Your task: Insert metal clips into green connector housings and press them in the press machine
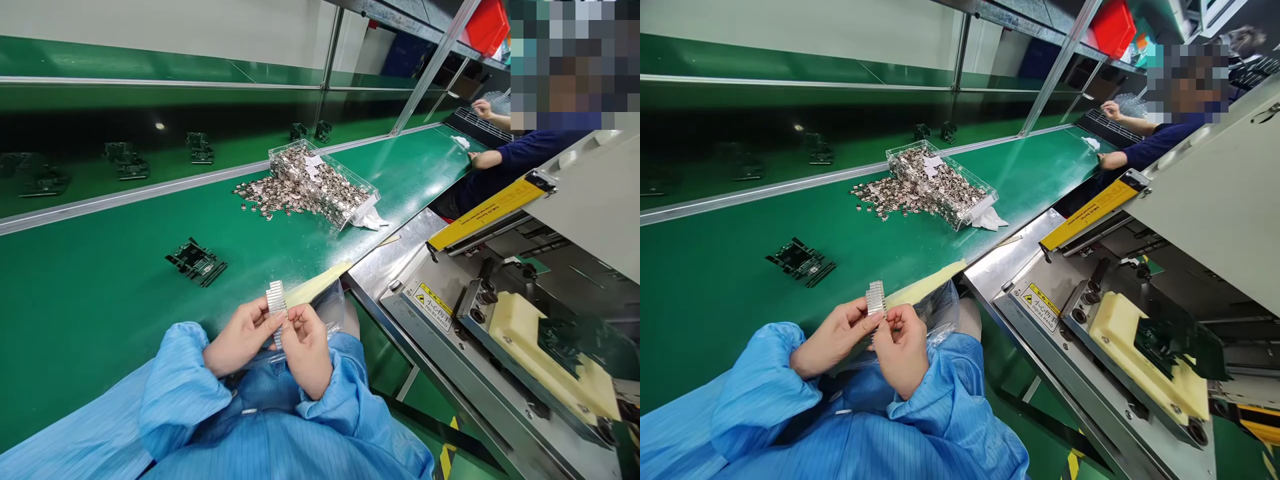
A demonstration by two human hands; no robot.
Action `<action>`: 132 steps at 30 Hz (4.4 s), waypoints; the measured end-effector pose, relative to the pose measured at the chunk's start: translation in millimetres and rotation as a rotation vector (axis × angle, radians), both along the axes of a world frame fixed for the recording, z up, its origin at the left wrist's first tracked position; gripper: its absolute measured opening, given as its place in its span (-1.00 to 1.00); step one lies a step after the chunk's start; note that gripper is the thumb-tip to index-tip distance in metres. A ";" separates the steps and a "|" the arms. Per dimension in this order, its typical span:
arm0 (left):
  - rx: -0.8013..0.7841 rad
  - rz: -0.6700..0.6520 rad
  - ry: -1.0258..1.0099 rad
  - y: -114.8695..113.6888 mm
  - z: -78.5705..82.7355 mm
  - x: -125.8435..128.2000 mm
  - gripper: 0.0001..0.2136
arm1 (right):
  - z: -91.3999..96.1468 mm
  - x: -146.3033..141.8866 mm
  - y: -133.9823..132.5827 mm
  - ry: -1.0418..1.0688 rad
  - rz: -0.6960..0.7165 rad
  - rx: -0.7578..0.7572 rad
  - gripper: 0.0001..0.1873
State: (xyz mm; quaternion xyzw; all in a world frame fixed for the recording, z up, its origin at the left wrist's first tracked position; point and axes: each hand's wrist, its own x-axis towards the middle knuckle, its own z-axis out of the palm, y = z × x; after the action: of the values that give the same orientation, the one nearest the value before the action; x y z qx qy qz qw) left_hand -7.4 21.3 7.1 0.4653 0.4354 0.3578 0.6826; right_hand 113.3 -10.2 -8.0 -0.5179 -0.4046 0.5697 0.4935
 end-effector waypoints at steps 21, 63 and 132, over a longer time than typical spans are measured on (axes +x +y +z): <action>0.016 0.005 -0.015 -0.1 -9.6 -4.7 -0.74 | 3.2 13.6 -4.5 -0.399 0.021 0.262 -0.85; 0.222 0.050 0.245 -7.6 -16.7 -6.2 -0.76 | 2.0 1.6 -2.0 -0.164 -0.046 0.076 -0.89; 0.528 -0.077 1.191 29.0 1.2 -46.5 -0.64 | -0.1 41.3 47.2 0.545 -0.094 -0.276 -0.64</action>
State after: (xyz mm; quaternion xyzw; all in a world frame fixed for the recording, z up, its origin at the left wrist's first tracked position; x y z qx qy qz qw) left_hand -53.9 50.3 8.3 0.7514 0.6195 0.1089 0.1994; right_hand 154.6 37.0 -8.1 -0.4265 -0.1519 0.7137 0.5345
